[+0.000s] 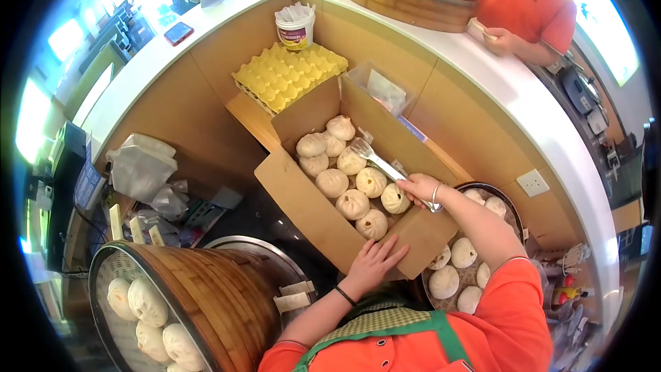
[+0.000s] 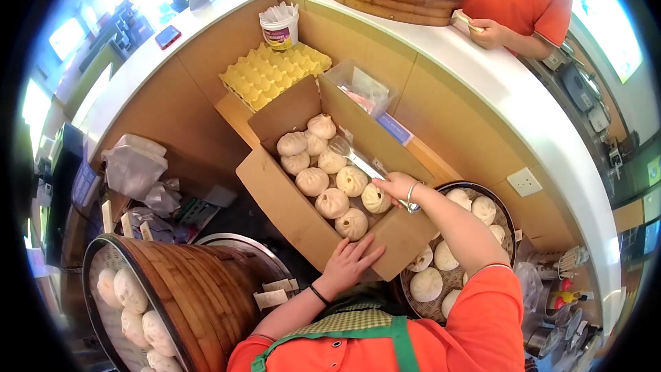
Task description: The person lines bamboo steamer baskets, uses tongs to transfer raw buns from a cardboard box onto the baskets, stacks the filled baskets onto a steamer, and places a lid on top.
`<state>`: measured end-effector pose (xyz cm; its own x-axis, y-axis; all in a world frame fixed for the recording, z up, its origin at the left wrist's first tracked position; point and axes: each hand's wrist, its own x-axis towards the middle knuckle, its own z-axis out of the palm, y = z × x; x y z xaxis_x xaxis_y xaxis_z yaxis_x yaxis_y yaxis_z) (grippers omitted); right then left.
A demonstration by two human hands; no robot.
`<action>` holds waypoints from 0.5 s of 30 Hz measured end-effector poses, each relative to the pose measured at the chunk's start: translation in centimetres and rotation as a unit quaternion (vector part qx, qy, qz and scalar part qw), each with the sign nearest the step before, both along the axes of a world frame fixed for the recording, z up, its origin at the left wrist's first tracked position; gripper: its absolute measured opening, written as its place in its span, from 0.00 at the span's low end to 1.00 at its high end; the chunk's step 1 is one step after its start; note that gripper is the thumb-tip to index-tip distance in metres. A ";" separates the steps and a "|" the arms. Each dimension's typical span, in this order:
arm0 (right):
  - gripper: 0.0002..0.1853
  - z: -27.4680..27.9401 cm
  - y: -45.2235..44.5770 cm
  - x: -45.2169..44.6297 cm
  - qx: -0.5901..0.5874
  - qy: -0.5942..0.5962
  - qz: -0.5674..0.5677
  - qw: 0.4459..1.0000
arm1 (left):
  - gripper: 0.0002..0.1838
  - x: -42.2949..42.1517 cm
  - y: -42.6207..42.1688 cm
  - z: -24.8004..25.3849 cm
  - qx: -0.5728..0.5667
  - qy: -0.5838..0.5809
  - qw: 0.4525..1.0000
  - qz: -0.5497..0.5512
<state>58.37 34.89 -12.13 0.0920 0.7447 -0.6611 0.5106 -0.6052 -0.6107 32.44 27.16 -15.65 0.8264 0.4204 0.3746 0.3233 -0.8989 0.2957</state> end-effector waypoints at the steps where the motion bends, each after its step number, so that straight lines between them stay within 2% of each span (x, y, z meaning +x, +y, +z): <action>1: 0.29 -0.3 0.0 0.2 0.014 0.026 -0.006 1.000 | 0.34 0.0 0.0 0.0 0.000 0.002 1.000 -0.001; 3: 0.29 -0.1 0.3 0.2 0.030 0.055 -0.013 0.998 | 0.34 0.1 0.0 0.1 0.008 0.012 1.000 0.001; 5: 0.27 1.5 0.7 -0.5 -0.035 -0.016 -0.015 0.999 | 0.34 0.1 0.0 0.3 0.009 0.017 1.000 -0.001; 6: 0.27 2.2 1.0 -1.0 -0.033 -0.015 -0.015 0.999 | 0.34 0.1 0.0 0.4 0.012 0.018 1.000 0.000; 8: 0.31 3.1 1.2 -2.2 -0.102 -0.139 0.063 0.983 | 0.34 -0.2 0.0 0.3 0.013 0.022 1.000 -0.002; 10: 0.34 3.4 0.8 -1.8 -0.105 -0.105 0.036 0.988 | 0.34 -0.1 -0.2 0.1 0.009 0.021 1.000 0.002; 12: 0.34 2.3 1.0 -0.7 -0.098 -0.076 0.024 0.992 | 0.33 0.1 0.0 0.1 0.016 0.003 1.000 0.004; 13: 0.38 1.0 1.1 -0.5 -0.051 -0.070 0.023 0.996 | 0.33 0.2 -0.1 0.1 0.014 -0.002 1.000 0.009; 14: 0.38 -0.3 1.0 -0.4 -0.052 -0.074 0.026 0.996 | 0.33 0.2 -0.1 0.2 0.008 0.004 1.000 0.009; 15: 0.37 0.0 1.1 -1.2 0.015 -0.102 0.041 0.994 | 0.33 0.2 -0.1 0.3 0.003 0.013 1.000 0.007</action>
